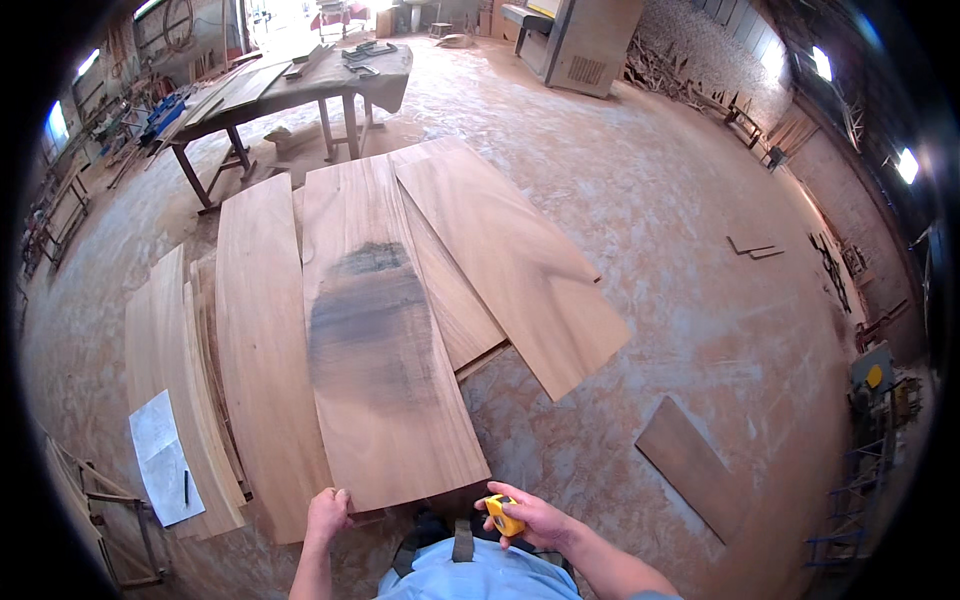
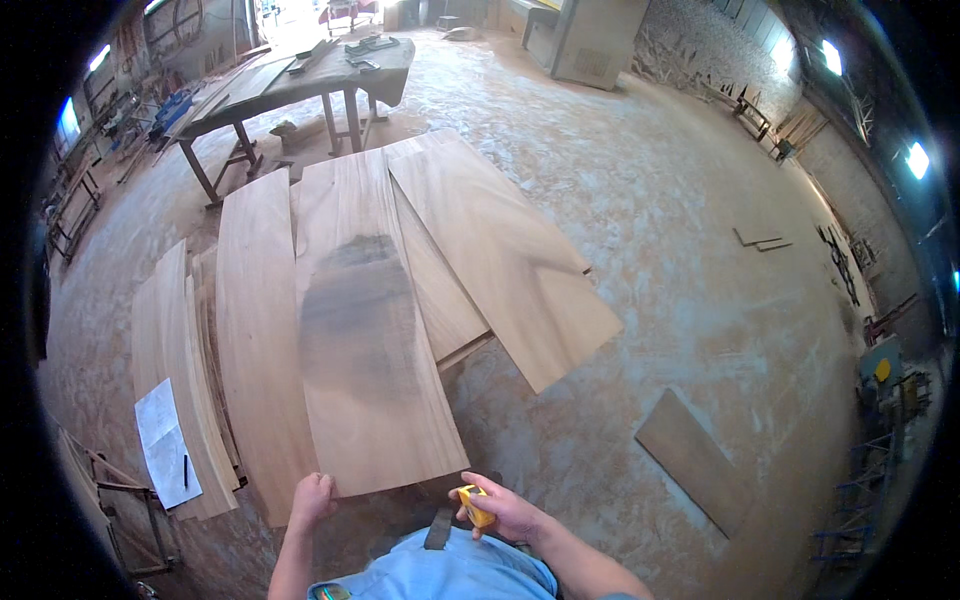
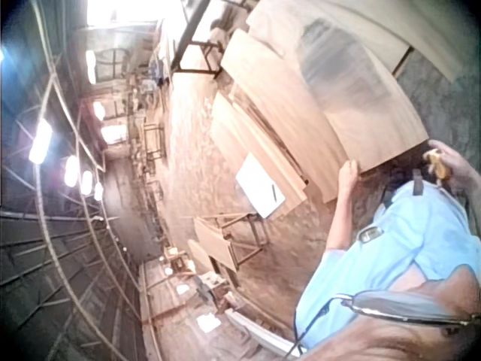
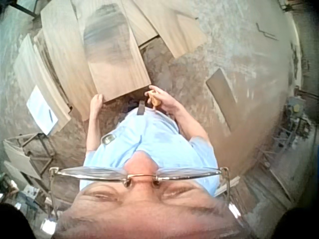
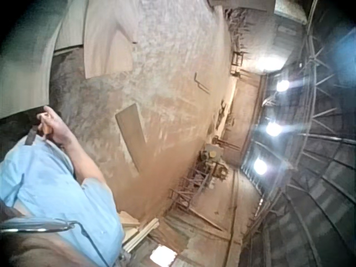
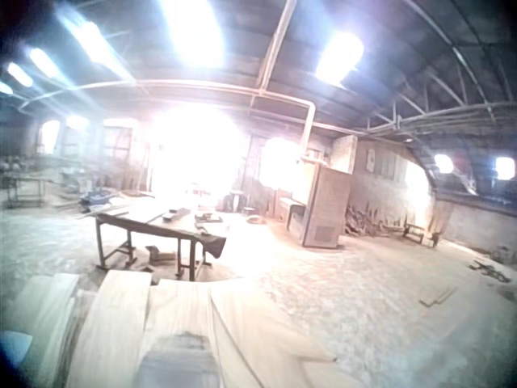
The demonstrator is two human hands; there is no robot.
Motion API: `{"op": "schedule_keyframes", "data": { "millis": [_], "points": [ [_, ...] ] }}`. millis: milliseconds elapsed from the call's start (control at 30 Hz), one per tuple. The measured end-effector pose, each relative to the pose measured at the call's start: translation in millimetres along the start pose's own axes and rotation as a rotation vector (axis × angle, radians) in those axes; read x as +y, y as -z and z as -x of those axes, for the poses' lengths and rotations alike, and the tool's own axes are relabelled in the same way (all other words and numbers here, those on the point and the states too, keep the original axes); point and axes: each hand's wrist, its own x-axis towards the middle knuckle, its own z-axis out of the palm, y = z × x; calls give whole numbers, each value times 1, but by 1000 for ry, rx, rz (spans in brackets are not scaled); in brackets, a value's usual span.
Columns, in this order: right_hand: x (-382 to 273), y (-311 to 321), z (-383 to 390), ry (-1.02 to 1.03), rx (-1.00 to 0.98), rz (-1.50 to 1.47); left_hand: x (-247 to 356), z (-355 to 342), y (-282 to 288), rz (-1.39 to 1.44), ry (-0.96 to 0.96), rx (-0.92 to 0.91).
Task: The person measures wooden planks with a tape measure and cuts them using a table saw. They handle the wood pieces by hand, moving them between the saw and a nearby workbench, and stack the cut pieces on the floor.
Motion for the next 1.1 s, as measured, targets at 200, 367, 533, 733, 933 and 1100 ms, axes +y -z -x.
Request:
{"op": "schedule_keyframes", "data": {
  "millis": [200, 367, 533, 733, 933, 1100],
  "points": [
    [-14, -40, -20, -51, -1, 378, 42, 30, 13, -357, -603, 115],
    [-21, -63, -47, 181, -66, 1084, 104, 65, -17, 532, -321, -780],
    [-42, -64, -56, 100, -181, 1120, 114, 61, -36, 526, -346, -645],
    [-76, 0, -54, 17, -292, 1195, 146, 53, -19, 664, -324, -194],
    [-109, 176, -11, -350, -64, 1118, 163, -34, 106, 996, -425, 387],
    [-128, 277, 70, -553, 52, 1049, 105, -117, 201, 1148, -390, 634]
  ]
}}
